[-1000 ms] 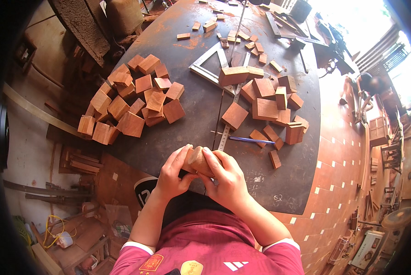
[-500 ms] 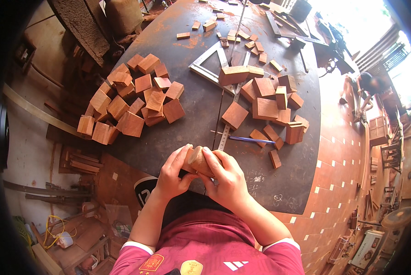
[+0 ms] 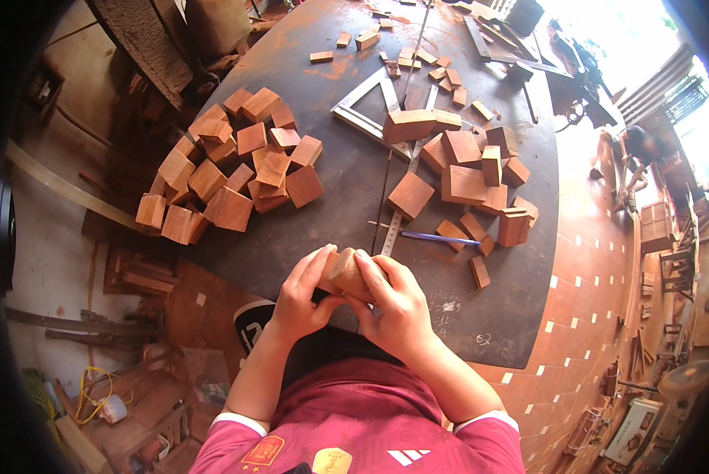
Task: The person repeatedly picks up small rectangular wooden blocks from a pile on a workbench and rubs their edges and corners with a cylindrical sanding tool. The person turns the blocks to sand different sides and places them back on the table. Another person is visible working in the background.
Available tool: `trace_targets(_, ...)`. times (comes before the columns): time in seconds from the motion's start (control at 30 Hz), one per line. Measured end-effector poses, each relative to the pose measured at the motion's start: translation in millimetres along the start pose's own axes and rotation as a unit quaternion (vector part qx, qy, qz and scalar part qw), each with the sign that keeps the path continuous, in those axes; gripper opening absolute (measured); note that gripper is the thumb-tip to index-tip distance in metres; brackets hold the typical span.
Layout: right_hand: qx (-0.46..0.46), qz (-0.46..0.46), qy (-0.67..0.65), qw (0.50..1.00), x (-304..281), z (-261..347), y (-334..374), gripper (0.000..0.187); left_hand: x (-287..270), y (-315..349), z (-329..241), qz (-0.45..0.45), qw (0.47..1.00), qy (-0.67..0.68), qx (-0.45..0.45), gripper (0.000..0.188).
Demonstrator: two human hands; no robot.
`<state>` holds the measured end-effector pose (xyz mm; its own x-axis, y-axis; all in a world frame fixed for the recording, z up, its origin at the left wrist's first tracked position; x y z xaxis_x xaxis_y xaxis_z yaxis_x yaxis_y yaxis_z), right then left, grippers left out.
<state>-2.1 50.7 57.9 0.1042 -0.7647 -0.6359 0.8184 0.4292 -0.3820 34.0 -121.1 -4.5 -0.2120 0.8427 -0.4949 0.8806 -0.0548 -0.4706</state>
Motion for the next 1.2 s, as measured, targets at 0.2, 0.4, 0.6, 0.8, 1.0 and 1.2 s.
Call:
trace_targets(0.2,0.018,0.004,-0.013,1.000,1.5,-4.1,2.0,0.068,1.4,0.9,-0.1,0.008,1.000,-0.008,0.009,0.089)
trace_targets(0.4,0.025,0.006,-0.018,1.000,1.6,-6.4,3.4,0.068,1.6,0.4,-0.4,0.010,1.000,-0.011,0.005,0.090)
trace_targets(0.6,0.028,0.008,-0.022,0.999,1.5,-6.9,3.6,0.069,2.2,0.8,0.1,0.008,1.000,-0.014,0.007,0.090)
trace_targets(0.8,0.028,0.011,-0.023,0.999,1.6,-8.1,3.9,0.070,2.0,0.8,-0.2,0.009,1.000,-0.015,0.004,0.090)
trace_targets(1.0,0.029,0.010,-0.021,0.999,0.9,-7.6,3.6,0.070,2.3,1.4,0.6,0.008,1.000,-0.018,0.007,0.090)
trace_targets(1.2,0.031,0.009,-0.018,0.999,0.9,-7.2,3.2,0.070,2.4,2.0,1.2,0.009,1.000,-0.018,0.008,0.090)
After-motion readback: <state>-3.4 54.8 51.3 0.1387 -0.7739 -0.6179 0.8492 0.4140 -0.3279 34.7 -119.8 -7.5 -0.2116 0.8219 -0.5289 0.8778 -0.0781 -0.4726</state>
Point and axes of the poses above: each hand's wrist, its own y-axis away from the middle knuckle, its own x-axis out of the palm, z = x × y, the point moved 6 cm from there along -y, towards the middle knuckle, and after that the axes turned 2 degrees about x, right-handed, at the moved point
